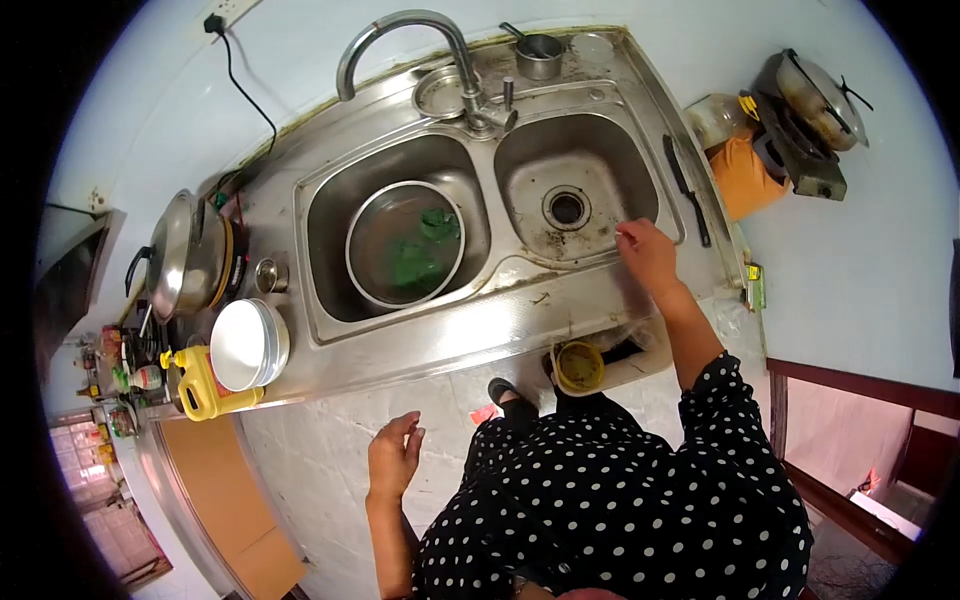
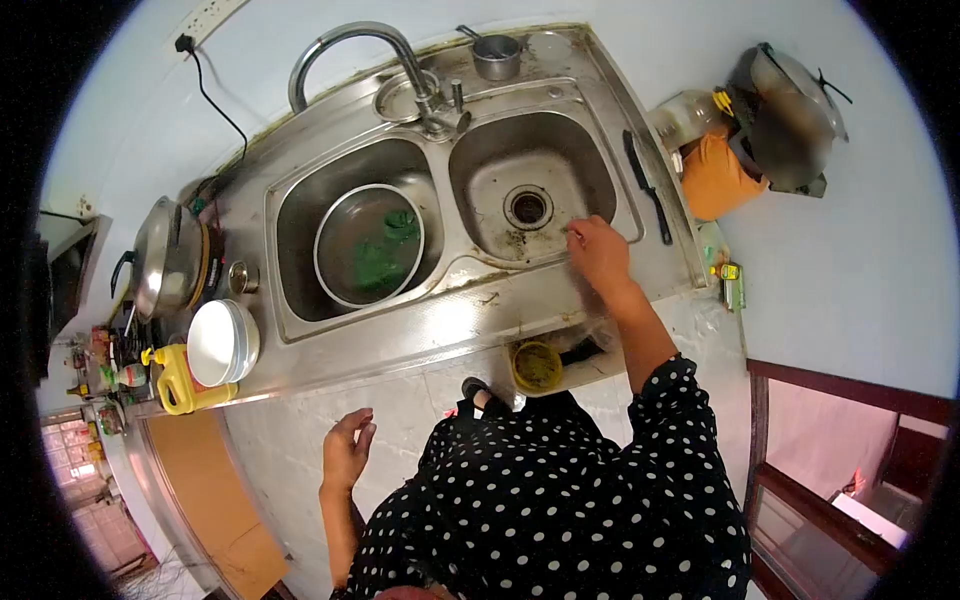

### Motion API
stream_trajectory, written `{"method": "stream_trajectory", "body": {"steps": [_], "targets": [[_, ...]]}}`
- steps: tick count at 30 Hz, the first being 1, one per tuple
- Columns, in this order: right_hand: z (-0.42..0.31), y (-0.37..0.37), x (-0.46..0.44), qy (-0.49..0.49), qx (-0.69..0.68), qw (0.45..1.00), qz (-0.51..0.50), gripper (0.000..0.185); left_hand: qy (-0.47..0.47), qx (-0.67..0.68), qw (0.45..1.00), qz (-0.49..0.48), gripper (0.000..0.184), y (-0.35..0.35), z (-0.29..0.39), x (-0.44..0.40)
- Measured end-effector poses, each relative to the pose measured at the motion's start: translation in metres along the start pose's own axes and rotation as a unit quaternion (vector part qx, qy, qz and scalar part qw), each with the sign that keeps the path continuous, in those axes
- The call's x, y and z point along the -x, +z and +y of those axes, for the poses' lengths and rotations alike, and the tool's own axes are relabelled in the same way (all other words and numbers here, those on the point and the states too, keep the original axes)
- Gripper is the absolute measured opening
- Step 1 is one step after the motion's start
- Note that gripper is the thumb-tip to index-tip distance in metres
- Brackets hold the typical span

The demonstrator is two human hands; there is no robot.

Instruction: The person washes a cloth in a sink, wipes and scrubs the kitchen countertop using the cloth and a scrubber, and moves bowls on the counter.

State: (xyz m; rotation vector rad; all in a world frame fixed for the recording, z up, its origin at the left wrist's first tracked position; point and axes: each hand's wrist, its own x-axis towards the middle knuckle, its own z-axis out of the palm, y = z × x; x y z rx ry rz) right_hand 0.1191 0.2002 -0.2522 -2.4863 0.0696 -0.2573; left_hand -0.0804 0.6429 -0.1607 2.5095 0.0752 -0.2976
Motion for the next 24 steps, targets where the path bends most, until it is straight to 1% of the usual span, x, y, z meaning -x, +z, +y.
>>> {"method": "stream_trajectory", "body": {"steps": [3, 5, 7, 8, 10, 12, 13, 14, 15, 16, 18, 20, 21, 24], "targets": [[-0.009, 0.011, -0.003, -0.029, -0.021, 0.999, 0.005, 0.017, 0.014, -0.002, 1.000, 0.015, 0.020, -0.006, -0.005, -0.009], [-0.014, 0.014, -0.006, -0.027, -0.023, 0.999, -0.005, 0.017, 0.024, -0.006, 0.999, 0.025, 0.019, -0.011, -0.011, -0.016], [-0.018, 0.016, -0.010, -0.025, -0.025, 0.999, -0.012, 0.017, 0.049, 0.007, 0.997, 0.065, 0.016, -0.012, -0.019, -0.030], [-0.019, 0.017, -0.011, -0.030, -0.031, 0.999, -0.013, 0.017, 0.052, 0.008, 0.996, 0.067, 0.016, -0.012, -0.023, -0.040], [-0.019, 0.021, -0.011, -0.036, -0.035, 0.999, -0.013, 0.017, 0.043, 0.033, 0.994, 0.096, 0.013, -0.010, -0.030, -0.061], [-0.018, 0.025, -0.012, 0.000, 0.012, 0.999, -0.038, 0.017, 0.063, 0.037, 0.991, 0.114, 0.013, -0.007, -0.034, -0.085], [-0.017, 0.027, -0.011, -0.002, 0.014, 0.999, -0.034, 0.017, 0.086, 0.031, 0.987, 0.132, 0.013, -0.007, -0.033, -0.096], [-0.016, 0.030, -0.010, 0.025, 0.029, 0.998, -0.045, 0.018, 0.109, 0.025, 0.983, 0.149, 0.013, -0.006, -0.032, -0.106], [-0.014, 0.033, -0.009, 0.051, 0.044, 0.996, -0.056, 0.020, 0.111, 0.026, 0.982, 0.151, 0.013, -0.007, -0.029, -0.115], [-0.013, 0.038, -0.007, 0.050, 0.045, 0.996, -0.054, 0.020, 0.121, 0.025, 0.982, 0.143, 0.014, -0.007, -0.027, -0.124], [-0.012, 0.049, -0.004, 0.004, 0.109, 0.994, -0.014, 0.022, 0.129, 0.021, 0.982, 0.135, 0.014, -0.009, -0.022, -0.142], [-0.011, 0.050, -0.007, 0.019, 0.105, 0.994, -0.018, 0.022, 0.122, 0.047, 0.987, 0.098, 0.013, -0.010, -0.017, -0.161], [-0.013, 0.051, -0.007, 0.032, 0.101, 0.994, -0.022, 0.023, 0.164, 0.027, 0.980, 0.108, 0.013, -0.010, -0.018, -0.172], [-0.014, 0.050, -0.006, 0.016, 0.117, 0.993, -0.026, 0.022, 0.126, 0.033, 0.989, 0.071, 0.016, -0.004, -0.022, -0.206]]}}
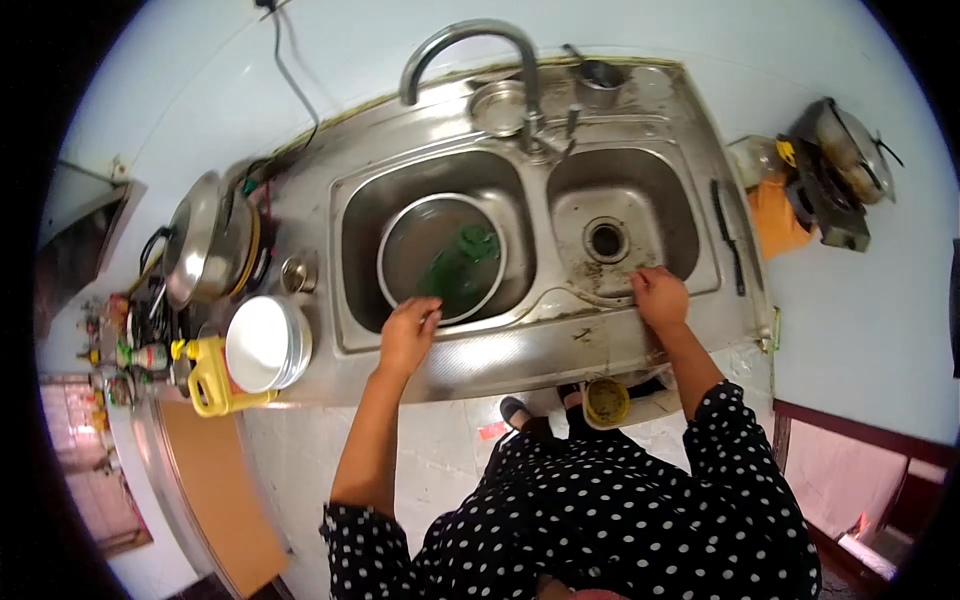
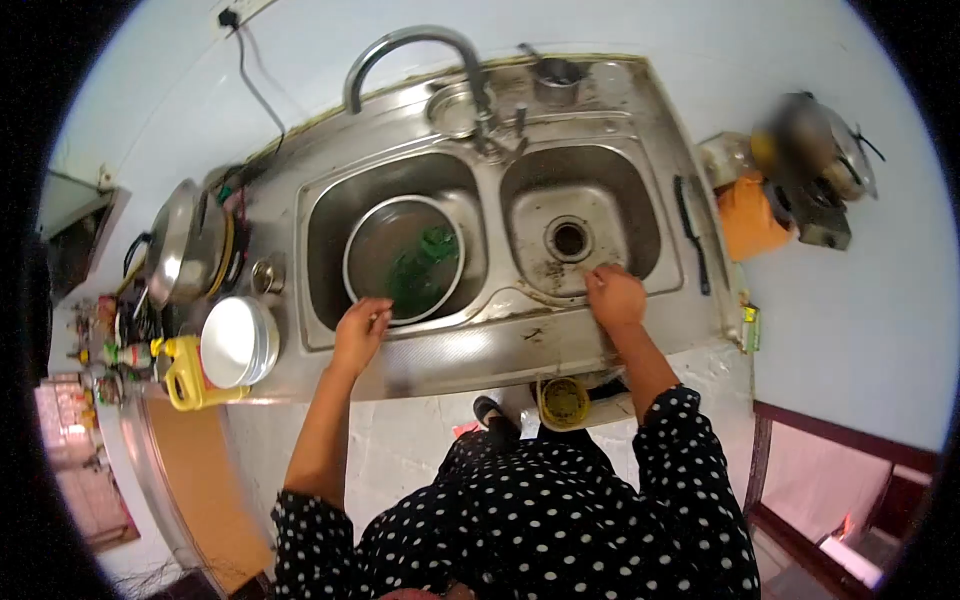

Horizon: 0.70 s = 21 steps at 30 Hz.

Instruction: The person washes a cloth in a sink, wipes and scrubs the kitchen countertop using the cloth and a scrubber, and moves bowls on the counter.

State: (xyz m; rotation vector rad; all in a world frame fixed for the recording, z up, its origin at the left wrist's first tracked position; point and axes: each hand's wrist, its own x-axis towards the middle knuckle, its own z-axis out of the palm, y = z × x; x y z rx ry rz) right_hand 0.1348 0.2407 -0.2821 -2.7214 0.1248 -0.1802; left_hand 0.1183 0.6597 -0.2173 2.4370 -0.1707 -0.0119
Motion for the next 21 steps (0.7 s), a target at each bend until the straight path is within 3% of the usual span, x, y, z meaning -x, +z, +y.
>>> {"method": "stream_trajectory", "body": {"steps": [1, 2, 4, 6, 9, 10, 12, 13, 15, 16, 18, 20, 21], "targets": [[-0.002, 0.000, -0.001, -0.010, -0.008, 1.000, -0.012, 0.022, -0.007, -0.026, 0.999, -0.027, 0.017, -0.001, 0.005, -0.012], [-0.003, 0.000, -0.001, -0.006, 0.006, 1.000, -0.010, 0.022, 0.042, -0.070, 0.996, -0.034, 0.018, 0.009, -0.012, -0.023], [-0.006, -0.002, -0.002, -0.005, 0.017, 1.000, -0.013, 0.022, 0.014, -0.080, 0.995, -0.064, 0.020, 0.015, -0.017, -0.047], [-0.006, -0.002, -0.003, 0.000, -0.007, 1.000, -0.002, 0.021, 0.012, -0.169, 0.968, -0.186, 0.028, 0.028, -0.034, -0.071], [-0.004, 0.001, -0.004, -0.020, -0.007, 1.000, 0.009, 0.019, -0.021, -0.239, 0.935, -0.263, 0.038, 0.055, -0.064, -0.104], [-0.005, 0.000, -0.004, -0.016, -0.004, 1.000, 0.006, 0.018, -0.020, -0.237, 0.935, -0.264, 0.038, 0.067, -0.075, -0.112], [-0.005, 0.001, -0.005, -0.017, -0.003, 1.000, 0.005, 0.018, -0.170, -0.267, 0.932, -0.178, 0.046, 0.092, -0.096, -0.125], [-0.005, 0.001, -0.006, -0.019, -0.003, 1.000, 0.005, 0.017, -0.170, -0.264, 0.932, -0.180, 0.046, 0.112, -0.104, -0.128], [-0.011, -0.002, -0.006, -0.014, 0.005, 1.000, 0.004, 0.017, -0.252, -0.300, 0.911, -0.129, 0.050, 0.152, -0.110, -0.129], [-0.014, -0.002, -0.006, -0.007, 0.007, 1.000, 0.007, 0.016, -0.254, -0.299, 0.910, -0.131, 0.050, 0.153, -0.102, -0.136], [-0.015, -0.003, -0.006, -0.002, -0.001, 1.000, -0.001, 0.015, -0.066, -0.273, 0.896, -0.342, 0.049, 0.145, -0.084, -0.149], [-0.015, -0.005, -0.008, 0.003, -0.009, 1.000, -0.001, 0.015, -0.015, -0.267, 0.891, -0.368, 0.048, 0.127, -0.079, -0.154], [-0.015, -0.005, -0.008, 0.004, -0.008, 1.000, -0.007, 0.015, -0.063, -0.229, 0.915, -0.325, 0.047, 0.118, -0.089, -0.156]]}}
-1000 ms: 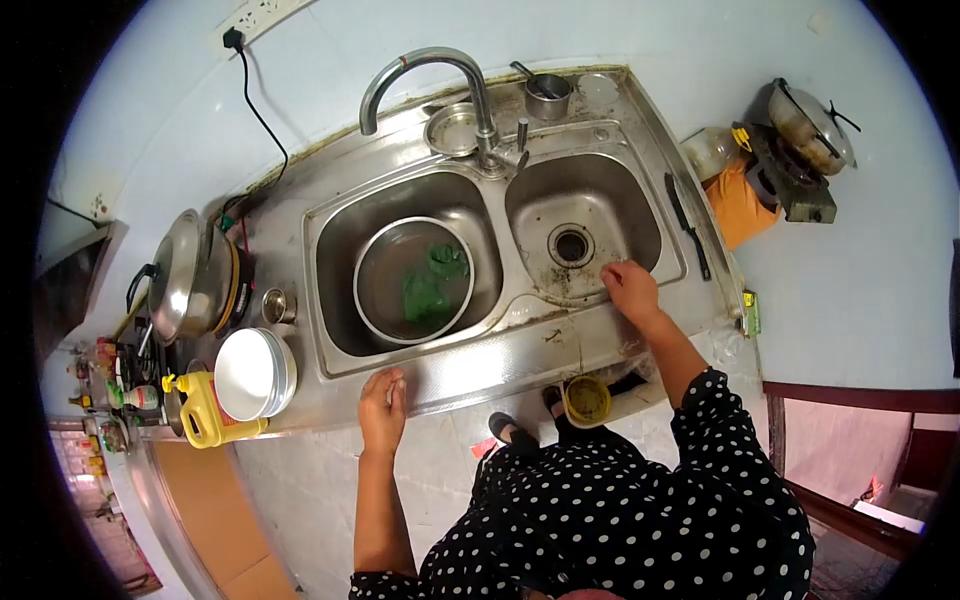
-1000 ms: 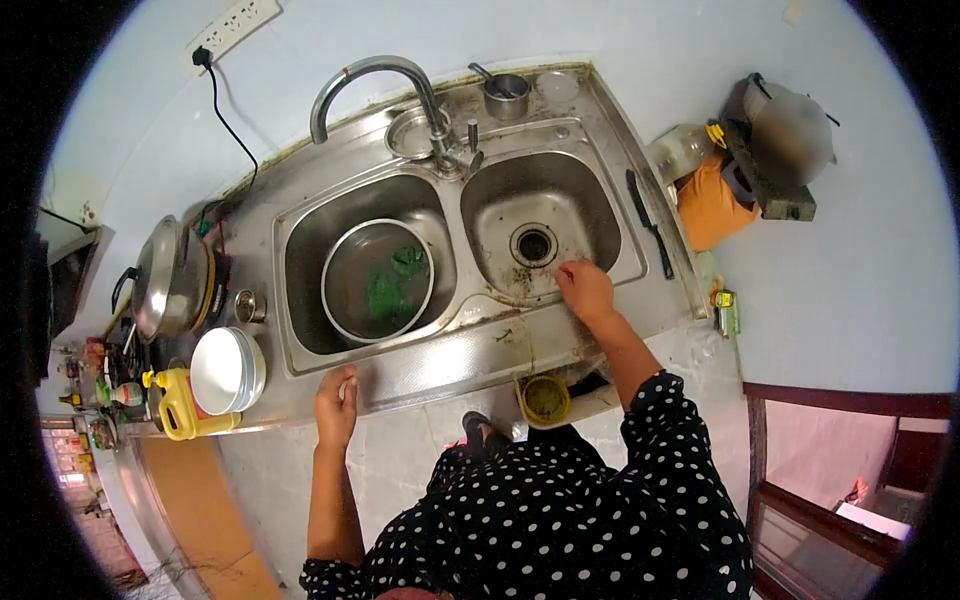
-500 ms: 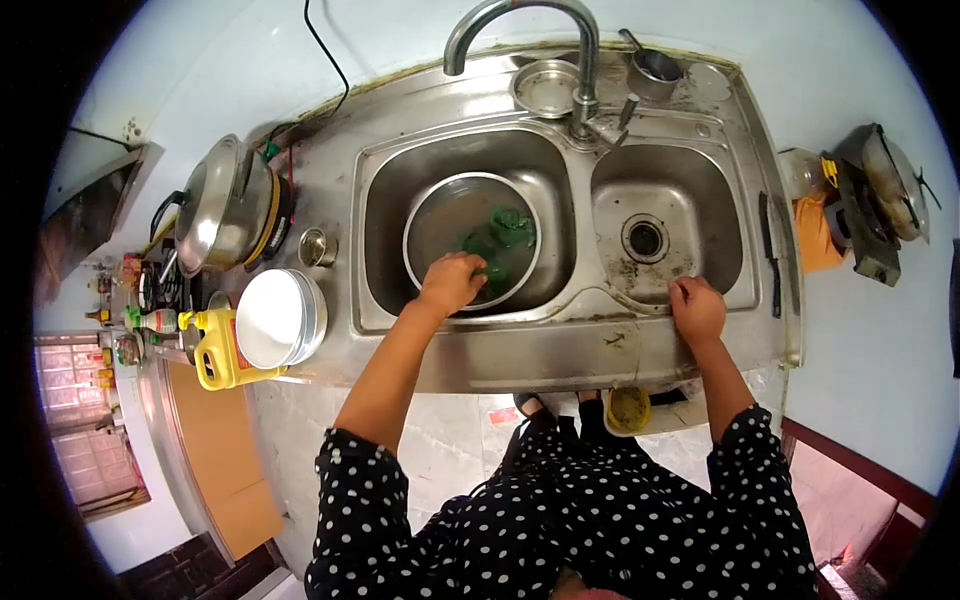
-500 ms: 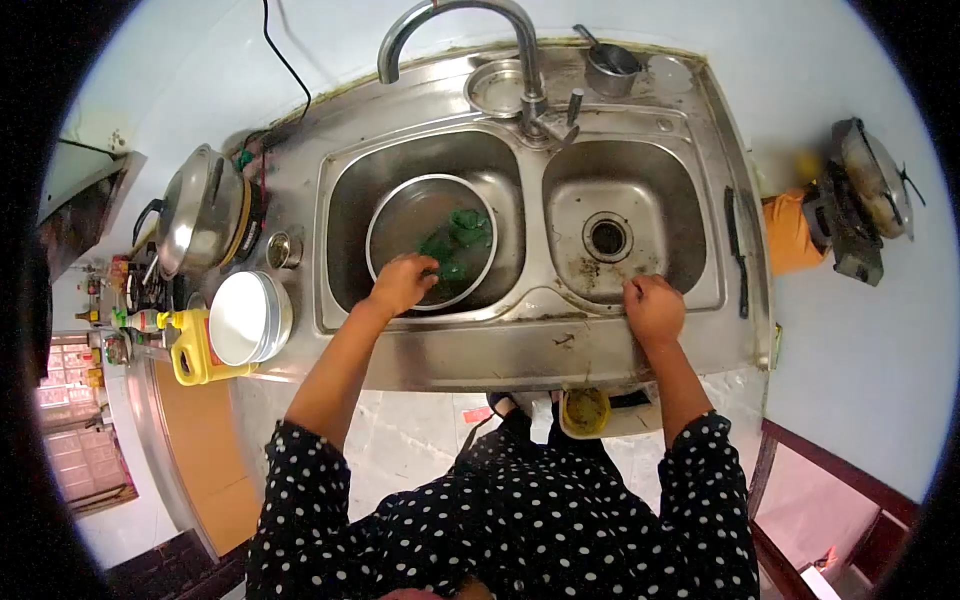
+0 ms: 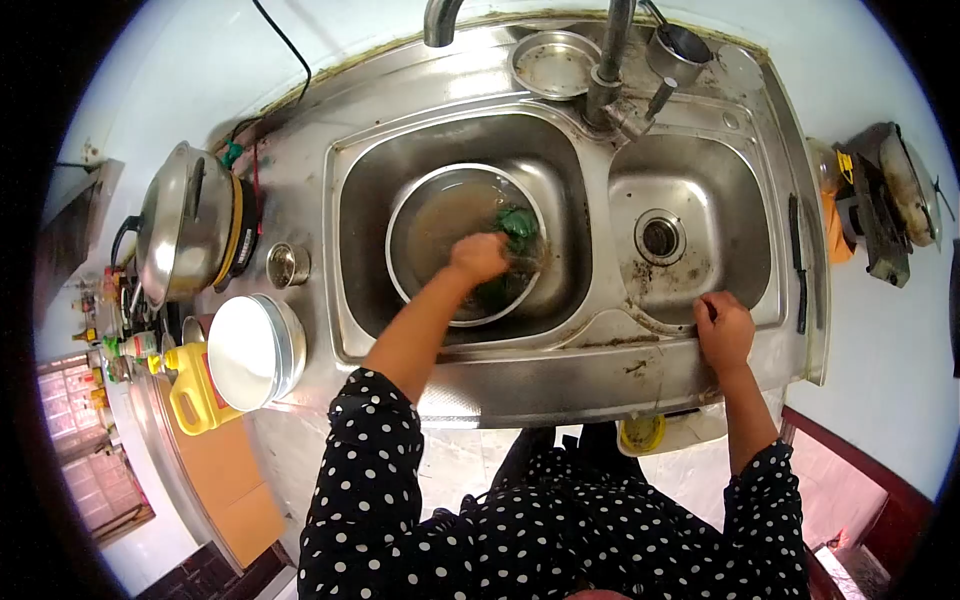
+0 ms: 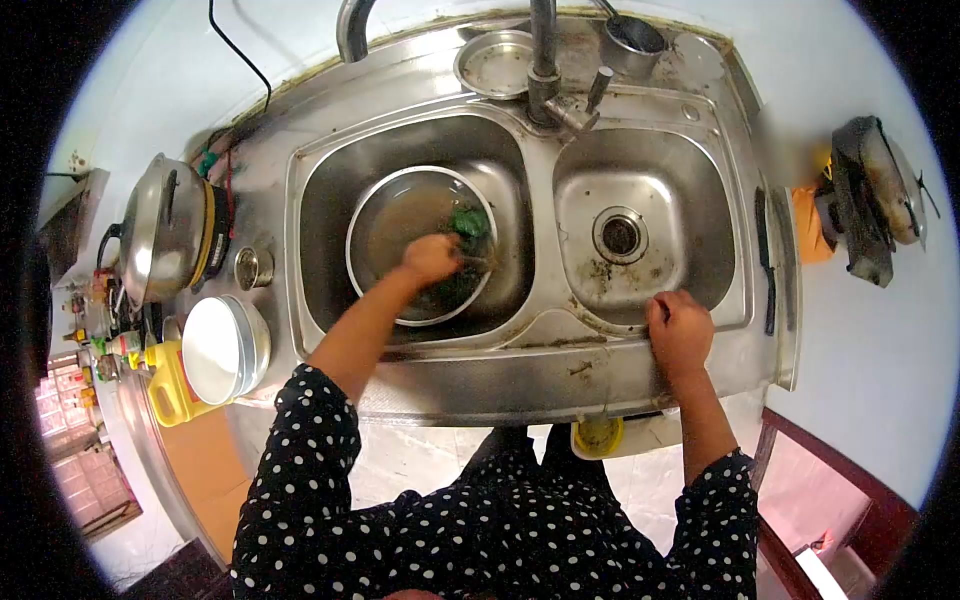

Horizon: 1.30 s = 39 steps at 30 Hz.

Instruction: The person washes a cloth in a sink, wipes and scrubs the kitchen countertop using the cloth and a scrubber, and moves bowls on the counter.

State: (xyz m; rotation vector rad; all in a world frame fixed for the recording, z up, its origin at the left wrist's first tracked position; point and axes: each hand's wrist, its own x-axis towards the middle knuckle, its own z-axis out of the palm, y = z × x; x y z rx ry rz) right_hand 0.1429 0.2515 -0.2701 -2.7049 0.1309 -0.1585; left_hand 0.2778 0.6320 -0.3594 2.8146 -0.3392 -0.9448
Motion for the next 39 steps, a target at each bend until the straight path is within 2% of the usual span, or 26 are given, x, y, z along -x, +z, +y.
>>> {"method": "stream_trajectory", "body": {"steps": [1, 3, 5, 6, 8, 9, 11, 12, 14, 15, 17, 18, 19, 21, 22, 23, 25, 26, 27, 29, 31, 33, 35, 36, 38, 39], "targets": [[0.000, 0.000, 0.000, -0.001, 0.001, 1.000, -0.007, 0.015, -0.042, 0.060, 0.997, 0.034, 0.046, -0.004, -0.015, 0.001], [0.004, 0.004, 0.000, -0.007, 0.010, 1.000, -0.002, 0.015, -0.138, 0.084, 0.987, 0.023, 0.045, -0.014, -0.047, 0.002], [0.005, 0.005, 0.001, -0.014, 0.019, 1.000, 0.004, 0.015, -0.182, 0.074, 0.978, 0.075, 0.049, 0.009, -0.092, -0.013], [0.003, 0.005, 0.001, -0.003, 0.011, 1.000, 0.002, 0.015, -0.181, 0.074, 0.978, 0.073, 0.049, 0.013, -0.091, -0.015], [0.000, 0.005, -0.001, 0.008, 0.002, 1.000, 0.002, 0.016, -0.334, 0.021, 0.937, 0.102, 0.051, 0.020, -0.085, -0.023], [0.001, 0.004, -0.001, 0.006, 0.006, 1.000, 0.001, 0.015, -0.332, 0.021, 0.938, 0.102, 0.051, 0.021, -0.074, -0.024], [0.002, 0.005, 0.002, 0.006, 0.009, 1.000, -0.003, 0.015, -0.209, -0.001, 0.973, 0.101, 0.047, 0.018, -0.042, -0.015], [0.002, 0.005, 0.002, 0.009, 0.004, 1.000, -0.001, 0.015, -0.210, -0.001, 0.973, 0.099, 0.047, 0.010, -0.031, -0.007], [0.001, 0.005, 0.000, 0.013, 0.000, 1.000, 0.002, 0.015, -0.004, -0.006, 0.999, 0.031, 0.052, -0.007, -0.015, 0.005], [0.000, 0.004, -0.001, 0.009, 0.015, 1.000, -0.002, 0.015, -0.001, -0.008, 0.999, 0.031, 0.052, -0.007, -0.021, 0.002], [0.001, 0.003, 0.002, 0.009, 0.033, 0.999, -0.004, 0.015, -0.075, 0.109, 0.977, 0.168, 0.053, -0.004, -0.048, -0.006], [0.004, 0.005, 0.001, 0.012, 0.028, 1.000, -0.004, 0.015, -0.136, 0.132, 0.968, 0.165, 0.064, -0.010, -0.054, -0.007], [0.006, 0.007, 0.001, 0.017, 0.023, 1.000, -0.004, 0.015, -0.131, 0.132, 0.968, 0.166, 0.064, -0.008, -0.049, -0.009], [0.008, 0.009, 0.003, 0.027, 0.022, 0.999, 0.000, 0.016, -0.244, 0.135, 0.934, 0.225, 0.077, 0.007, -0.029, -0.008], [0.008, 0.009, 0.002, 0.029, 0.018, 0.999, 0.004, 0.016, -0.232, 0.098, 0.959, 0.126, 0.091, 0.010, -0.014, -0.005], [0.008, 0.008, 0.000, 0.029, 0.018, 0.999, 0.007, 0.016, -0.231, 0.098, 0.960, 0.128, 0.091, 0.016, -0.015, -0.009], [0.007, 0.007, 0.001, 0.025, 0.026, 0.999, -0.007, 0.016, -0.104, -0.025, 0.994, 0.014, 0.090, 0.018, -0.012, -0.006], [0.008, 0.007, 0.002, 0.023, 0.018, 1.000, -0.007, 0.016, -0.106, 0.016, 0.993, -0.042, 0.081, 0.007, -0.017, -0.010], [0.010, 0.008, 0.000, 0.019, 0.013, 1.000, -0.006, 0.016, -0.112, 0.010, 0.993, -0.035, 0.081, -0.004, -0.022, -0.010], [0.011, 0.009, 0.004, 0.028, -0.002, 1.000, -0.006, 0.016, -0.113, 0.224, 0.963, 0.100, 0.060, -0.020, -0.044, -0.002], [0.009, 0.003, 0.002, -0.003, 0.015, 1.000, 0.004, 0.016, -0.069, 0.435, 0.877, 0.195, 0.038, -0.065, -0.032, 0.034], [0.011, 0.003, 0.003, -0.014, 0.017, 1.000, 0.022, 0.016, -0.016, 0.577, 0.788, 0.211, 0.040, -0.103, -0.019, 0.064], [0.012, 0.001, 0.004, -0.025, 0.019, 0.999, 0.029, 0.017, -0.014, 0.630, 0.748, 0.209, 0.039, -0.108, -0.042, 0.063], [0.012, 0.000, 0.004, -0.027, 0.014, 0.999, 0.020, 0.017, -0.008, 0.628, 0.751, 0.205, 0.039, -0.105, -0.049, 0.061], [0.011, 0.000, 0.003, -0.019, 0.027, 0.999, -0.004, 0.017, -0.051, 0.575, 0.791, 0.205, 0.037, -0.095, -0.065, 0.049], [0.011, 0.000, 0.003, -0.013, 0.030, 0.999, 0.004, 0.017, -0.089, 0.583, 0.791, 0.164, 0.043, -0.081, -0.081, 0.034]]}}
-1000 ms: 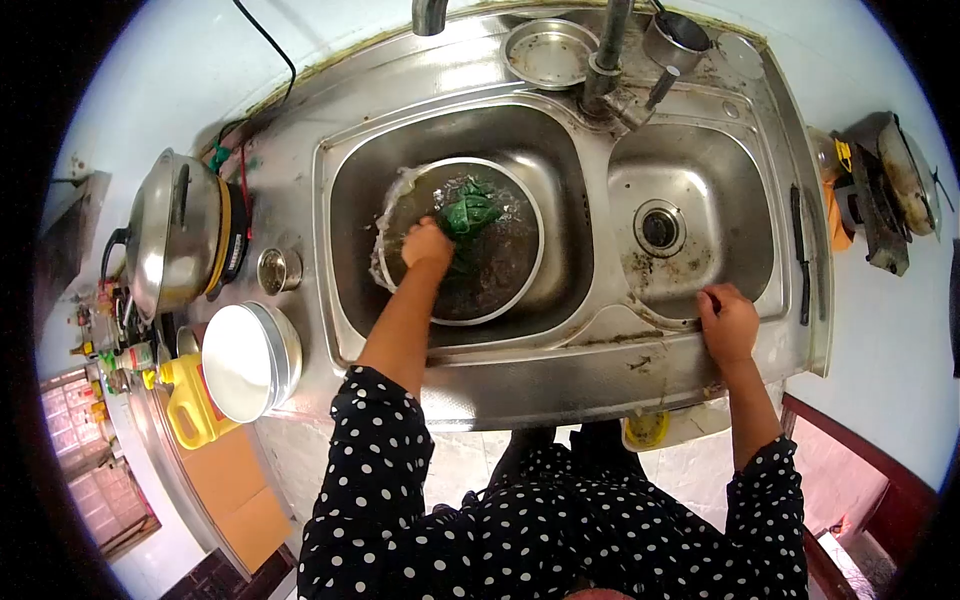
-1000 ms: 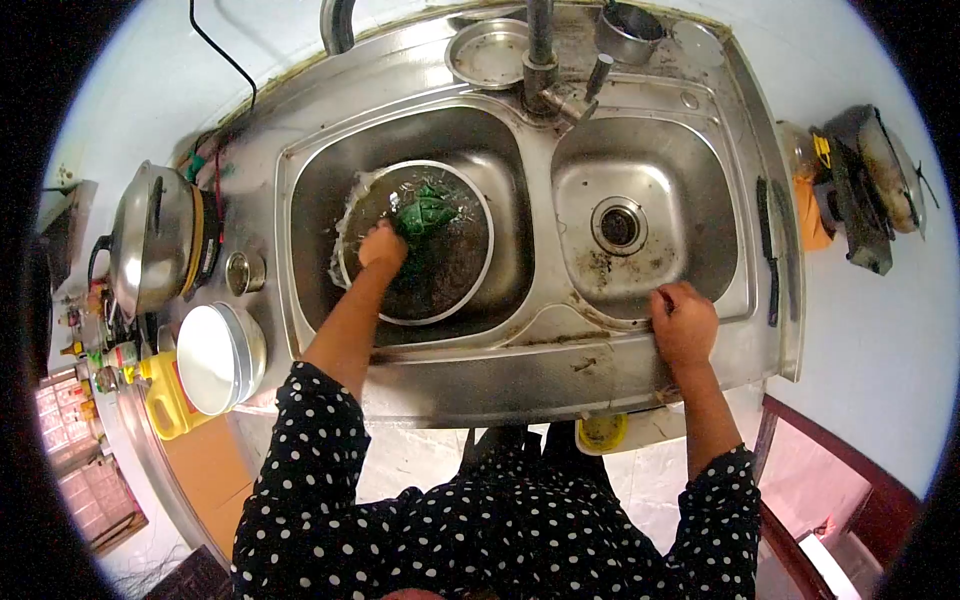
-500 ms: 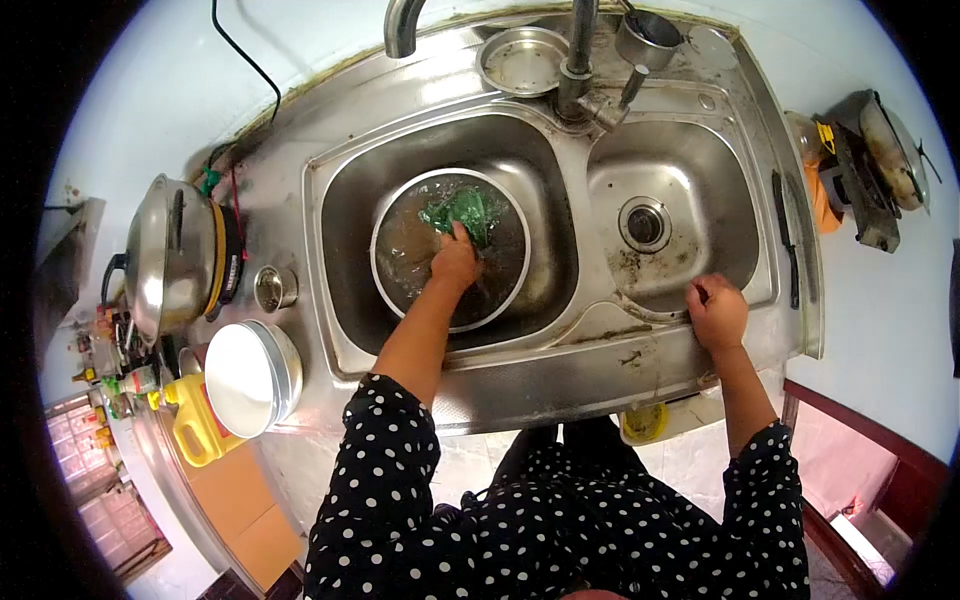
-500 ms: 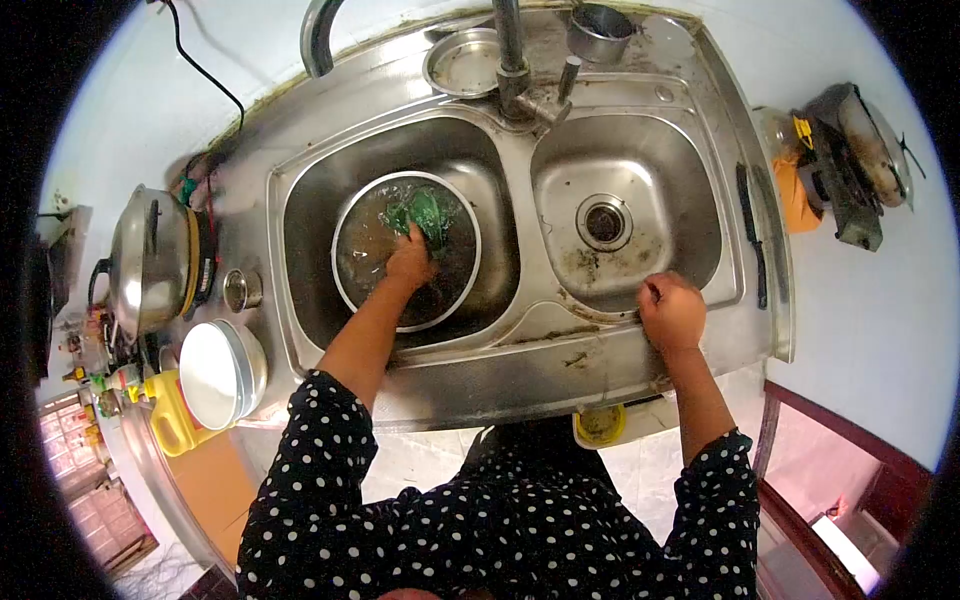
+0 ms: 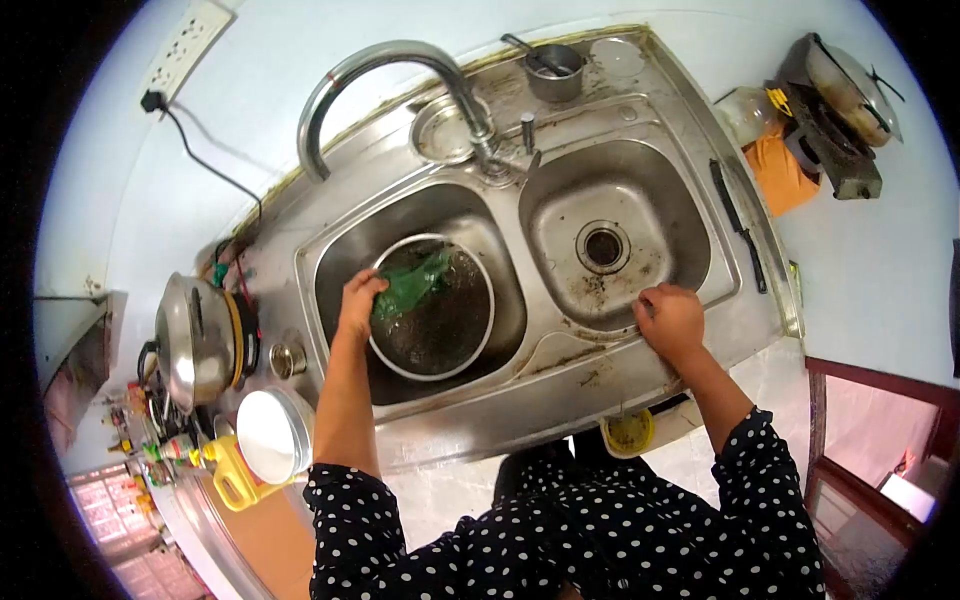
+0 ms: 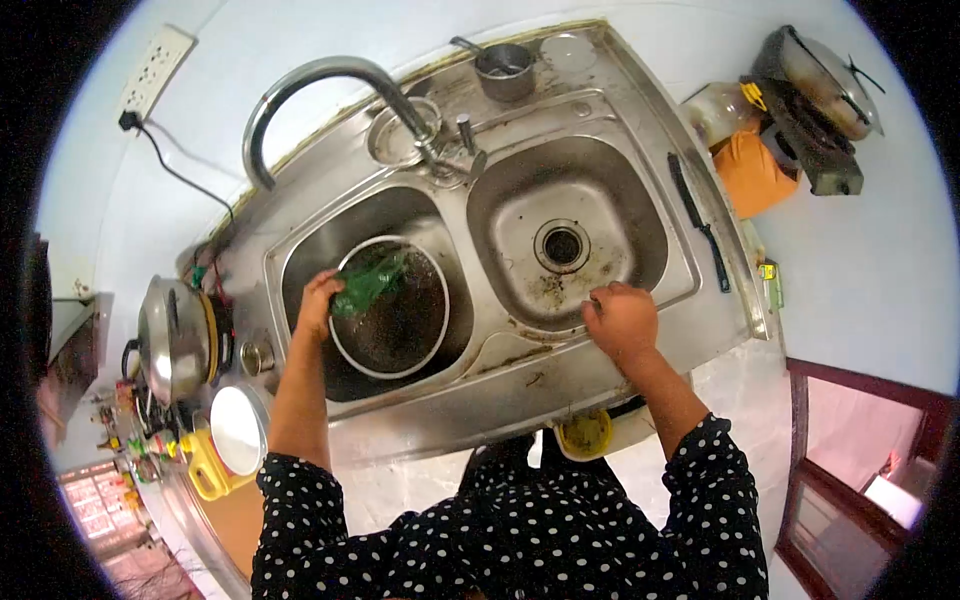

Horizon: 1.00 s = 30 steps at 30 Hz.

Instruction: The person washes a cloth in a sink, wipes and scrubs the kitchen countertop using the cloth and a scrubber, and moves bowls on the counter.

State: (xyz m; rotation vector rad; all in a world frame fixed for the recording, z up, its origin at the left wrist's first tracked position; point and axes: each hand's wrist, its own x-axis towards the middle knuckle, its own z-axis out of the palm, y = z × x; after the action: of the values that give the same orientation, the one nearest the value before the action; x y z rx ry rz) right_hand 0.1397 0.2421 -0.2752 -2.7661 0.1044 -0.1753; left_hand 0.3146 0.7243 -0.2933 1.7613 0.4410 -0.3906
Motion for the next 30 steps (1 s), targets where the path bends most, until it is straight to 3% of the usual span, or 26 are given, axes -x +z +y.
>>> {"method": "stream_trajectory", "body": {"steps": [2, 4, 5, 6, 8, 9, 11, 12, 14, 15, 17, 18, 20, 22, 24, 26, 30], "targets": [[0.000, 0.001, 0.001, -0.013, -0.033, 0.999, 0.023, 0.017, -0.046, -0.033, 0.997, 0.047, 0.049, 0.019, -0.017, -0.008], [-0.004, 0.000, 0.002, -0.009, -0.021, 0.999, 0.032, 0.016, -0.030, -0.065, 0.995, 0.067, 0.055, 0.015, -0.100, -0.071], [-0.003, -0.002, 0.000, -0.018, -0.010, 0.999, 0.034, 0.015, -0.044, -0.078, 0.985, 0.146, 0.056, 0.050, -0.089, -0.053], [-0.003, -0.002, -0.001, -0.019, -0.006, 0.999, 0.031, 0.015, -0.047, -0.074, 0.986, 0.144, 0.056, 0.075, -0.099, -0.050], [-0.002, -0.001, -0.002, -0.010, -0.034, 0.999, 0.000, 0.016, -0.041, -0.356, 0.914, 0.191, 0.051, 0.098, -0.117, -0.044], [-0.001, 0.001, -0.001, -0.010, -0.040, 0.999, -0.004, 0.016, -0.045, -0.360, 0.912, 0.194, 0.051, 0.093, -0.114, -0.038], [0.000, 0.004, 0.000, 0.005, -0.031, 0.999, 0.006, 0.018, 0.085, -0.509, 0.856, -0.025, 0.044, 0.079, -0.089, -0.027], [-0.001, 0.003, 0.000, 0.004, -0.035, 0.999, 0.009, 0.018, 0.087, -0.512, 0.854, -0.021, 0.044, 0.071, -0.077, -0.026], [-0.002, 0.000, 0.002, 0.032, -0.042, 0.999, 0.014, 0.016, 0.038, -0.196, 0.980, -0.023, 0.045, 0.051, -0.053, -0.023], [0.000, -0.001, 0.000, 0.029, -0.044, 0.999, 0.016, 0.016, 0.135, -0.197, 0.971, -0.008, 0.045, 0.042, -0.040, -0.015], [0.000, 0.000, -0.004, 0.128, -0.184, 0.974, 0.024, 0.017, 0.181, -0.173, 0.967, -0.047, 0.044, 0.039, 0.024, 0.031], [-0.009, -0.003, -0.011, 0.125, -0.188, 0.974, 0.017, 0.017, 0.196, -0.172, 0.963, -0.068, 0.043, 0.037, 0.050, 0.051], [-0.041, -0.009, -0.028, 0.005, -0.225, 0.974, 0.035, 0.023, 0.241, -0.207, 0.945, -0.080, 0.045, 0.039, 0.099, 0.095], [-0.089, -0.006, -0.048, -0.047, -0.275, 0.960, -0.027, 0.034, 0.228, -0.164, 0.956, -0.080, 0.043, 0.037, 0.130, 0.124], [-0.143, -0.003, -0.064, -0.149, -0.285, 0.947, -0.014, 0.045, 0.265, -0.143, 0.951, -0.066, 0.044, 0.034, 0.158, 0.151], [-0.187, 0.024, -0.079, -0.191, -0.275, 0.942, 0.035, 0.057, 0.268, -0.113, 0.955, -0.059, 0.045, 0.030, 0.183, 0.177], [-0.232, 0.088, -0.115, -0.186, -0.284, 0.940, 0.035, 0.075, 0.308, -0.030, 0.948, -0.071, 0.042, 0.021, 0.204, 0.208]]}}
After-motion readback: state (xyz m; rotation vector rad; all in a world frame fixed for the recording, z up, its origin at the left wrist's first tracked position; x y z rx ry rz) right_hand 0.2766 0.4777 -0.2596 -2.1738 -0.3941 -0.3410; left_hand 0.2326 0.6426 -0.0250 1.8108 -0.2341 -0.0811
